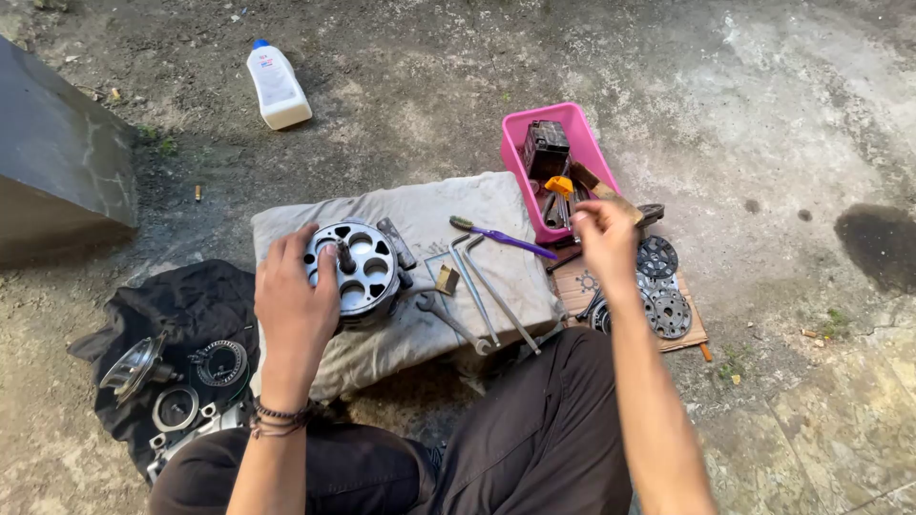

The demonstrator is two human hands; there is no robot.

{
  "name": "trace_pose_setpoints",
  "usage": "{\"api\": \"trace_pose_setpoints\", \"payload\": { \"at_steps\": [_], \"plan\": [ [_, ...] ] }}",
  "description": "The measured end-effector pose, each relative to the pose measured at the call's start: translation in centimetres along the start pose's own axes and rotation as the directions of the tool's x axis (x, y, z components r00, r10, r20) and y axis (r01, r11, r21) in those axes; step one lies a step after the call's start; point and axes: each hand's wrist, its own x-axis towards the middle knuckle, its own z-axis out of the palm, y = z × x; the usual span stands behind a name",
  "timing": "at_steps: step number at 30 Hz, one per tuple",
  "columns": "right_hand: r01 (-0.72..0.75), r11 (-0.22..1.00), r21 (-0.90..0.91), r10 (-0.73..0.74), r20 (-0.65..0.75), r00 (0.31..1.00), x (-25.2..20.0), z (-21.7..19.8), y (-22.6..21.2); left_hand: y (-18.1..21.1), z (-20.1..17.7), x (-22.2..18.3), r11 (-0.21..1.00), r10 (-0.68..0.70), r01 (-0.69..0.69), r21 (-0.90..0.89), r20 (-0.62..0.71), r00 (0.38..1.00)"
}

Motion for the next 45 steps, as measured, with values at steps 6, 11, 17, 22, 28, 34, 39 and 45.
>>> {"api": "trace_pose_setpoints", "payload": {
  "at_steps": [6, 11, 17, 22, 28, 34, 39, 45],
  "plan": [
    [-0.106, 0.831, -0.547, 0.151, 0.038, 0.988, 14.1, -0.5, 18.5, 0.6, 0.3, 0.4, 0.999, 0.0, 0.0, 0.044, 0.021, 1.0],
    [0.007, 0.845, -0.534, 0.087, 0.149, 0.985, 18.3, 3.0, 20.4, 1.6, 0.3, 0.9, 0.999, -0.026, 0.025, 0.037, 0.034, 0.999],
    [0.012, 0.836, -0.548, 0.099, 0.172, 0.98, 20.3, 6.4, 20.1, 2.2, 0.5, 1.2, 0.997, -0.054, 0.053, 0.054, 0.023, 0.998],
    [0.174, 0.766, -0.618, -0.021, 0.247, 0.969, 22.8, 7.7, 23.9, 2.3, 0.5, 1.6, 0.993, -0.095, 0.092, 0.079, 0.04, 0.995],
    [-0.009, 0.764, -0.645, 0.194, 0.217, 0.957, 24.1, 8.4, 24.3, 2.3, 0.6, 1.8, 0.991, -0.12, 0.117, 0.061, 0.065, 0.991],
    [0.161, 0.535, -0.829, 0.067, 0.232, 0.97, 24.7, 8.8, 26.8, 2.4, 1.0, 1.5, 0.991, -0.129, 0.127, 0.049, 0.045, 0.991],
    [0.01, 0.627, -0.779, 0.215, 0.185, 0.959, 23.0, 9.0, 21.9, 2.6, 1.0, 1.6, 0.991, -0.129, 0.127, 0.048, 0.031, 0.991],
    [0.024, 0.557, -0.83, 0.239, 0.188, 0.953, 23.5, 9.6, 23.9, 1.8, 1.1, 1.3, 0.991, -0.117, 0.114, 0.07, 0.042, 0.992]
  ]
}}
